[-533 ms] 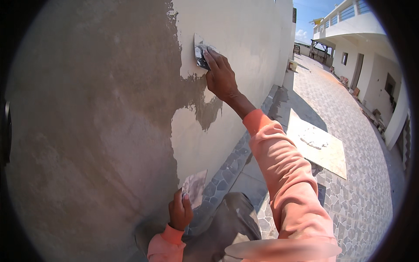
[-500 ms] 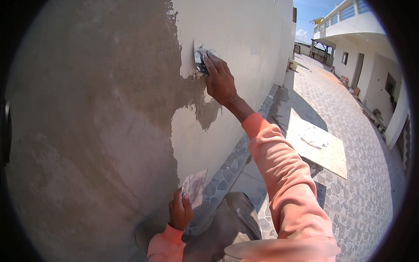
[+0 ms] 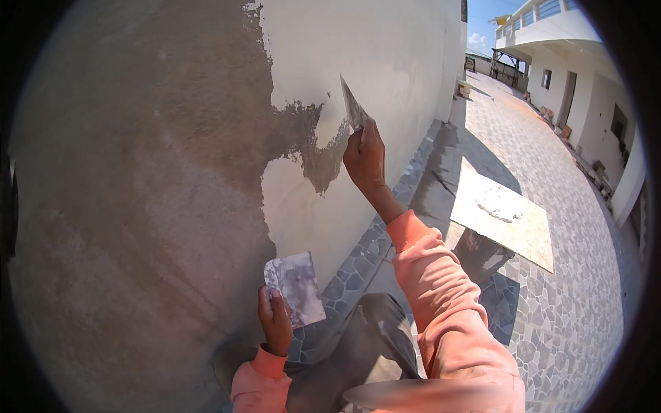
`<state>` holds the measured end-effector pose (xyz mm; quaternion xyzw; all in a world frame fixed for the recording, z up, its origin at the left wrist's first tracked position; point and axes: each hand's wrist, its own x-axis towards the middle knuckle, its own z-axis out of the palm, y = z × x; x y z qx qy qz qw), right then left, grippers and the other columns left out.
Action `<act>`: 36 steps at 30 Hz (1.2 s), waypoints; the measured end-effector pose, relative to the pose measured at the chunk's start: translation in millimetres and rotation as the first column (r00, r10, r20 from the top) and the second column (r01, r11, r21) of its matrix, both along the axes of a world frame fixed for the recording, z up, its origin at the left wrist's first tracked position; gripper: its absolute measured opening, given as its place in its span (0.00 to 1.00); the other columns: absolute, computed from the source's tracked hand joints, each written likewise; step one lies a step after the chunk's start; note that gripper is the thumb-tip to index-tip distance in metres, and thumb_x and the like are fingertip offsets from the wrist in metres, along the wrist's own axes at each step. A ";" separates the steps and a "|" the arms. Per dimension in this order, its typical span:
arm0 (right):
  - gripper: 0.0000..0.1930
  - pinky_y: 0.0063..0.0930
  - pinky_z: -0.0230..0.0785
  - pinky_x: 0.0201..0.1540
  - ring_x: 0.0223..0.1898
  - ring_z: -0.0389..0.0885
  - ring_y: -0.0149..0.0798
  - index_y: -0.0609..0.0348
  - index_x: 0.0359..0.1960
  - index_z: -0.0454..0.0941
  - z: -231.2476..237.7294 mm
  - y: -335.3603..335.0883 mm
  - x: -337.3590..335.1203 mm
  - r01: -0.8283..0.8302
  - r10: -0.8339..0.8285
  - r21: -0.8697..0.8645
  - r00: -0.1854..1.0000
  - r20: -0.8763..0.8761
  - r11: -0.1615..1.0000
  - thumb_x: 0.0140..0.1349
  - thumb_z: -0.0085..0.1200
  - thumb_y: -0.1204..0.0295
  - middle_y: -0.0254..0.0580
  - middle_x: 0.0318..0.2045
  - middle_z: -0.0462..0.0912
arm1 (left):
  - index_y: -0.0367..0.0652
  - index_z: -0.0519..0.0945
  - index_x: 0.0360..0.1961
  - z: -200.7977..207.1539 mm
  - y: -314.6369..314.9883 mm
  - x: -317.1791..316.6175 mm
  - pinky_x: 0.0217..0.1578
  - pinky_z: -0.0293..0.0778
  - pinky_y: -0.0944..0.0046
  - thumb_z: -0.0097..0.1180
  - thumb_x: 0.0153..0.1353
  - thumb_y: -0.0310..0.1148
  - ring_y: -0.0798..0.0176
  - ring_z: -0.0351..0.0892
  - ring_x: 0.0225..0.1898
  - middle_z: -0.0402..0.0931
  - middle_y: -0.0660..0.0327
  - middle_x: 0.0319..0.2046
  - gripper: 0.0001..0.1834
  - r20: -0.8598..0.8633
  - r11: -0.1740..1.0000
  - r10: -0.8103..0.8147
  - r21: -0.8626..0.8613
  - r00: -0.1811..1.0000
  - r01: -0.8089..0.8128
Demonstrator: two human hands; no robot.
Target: Apply plaster or putty to an exterior wall using spatulas.
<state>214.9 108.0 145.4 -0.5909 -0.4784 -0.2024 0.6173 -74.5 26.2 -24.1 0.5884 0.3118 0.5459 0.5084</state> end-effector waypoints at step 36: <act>0.17 0.22 0.59 0.24 0.23 0.64 0.22 0.60 0.55 0.68 -55.4 -109.1 -93.3 -0.626 0.565 0.009 0.697 -0.441 0.779 0.64 0.40 0.79 0.31 0.23 0.71 | 0.36 0.71 0.52 -18.1 5.8 -2.8 0.44 0.69 0.61 0.45 0.63 0.23 0.53 0.74 0.41 0.72 0.50 0.43 0.16 0.298 0.940 -0.272 -0.119 0.915 0.319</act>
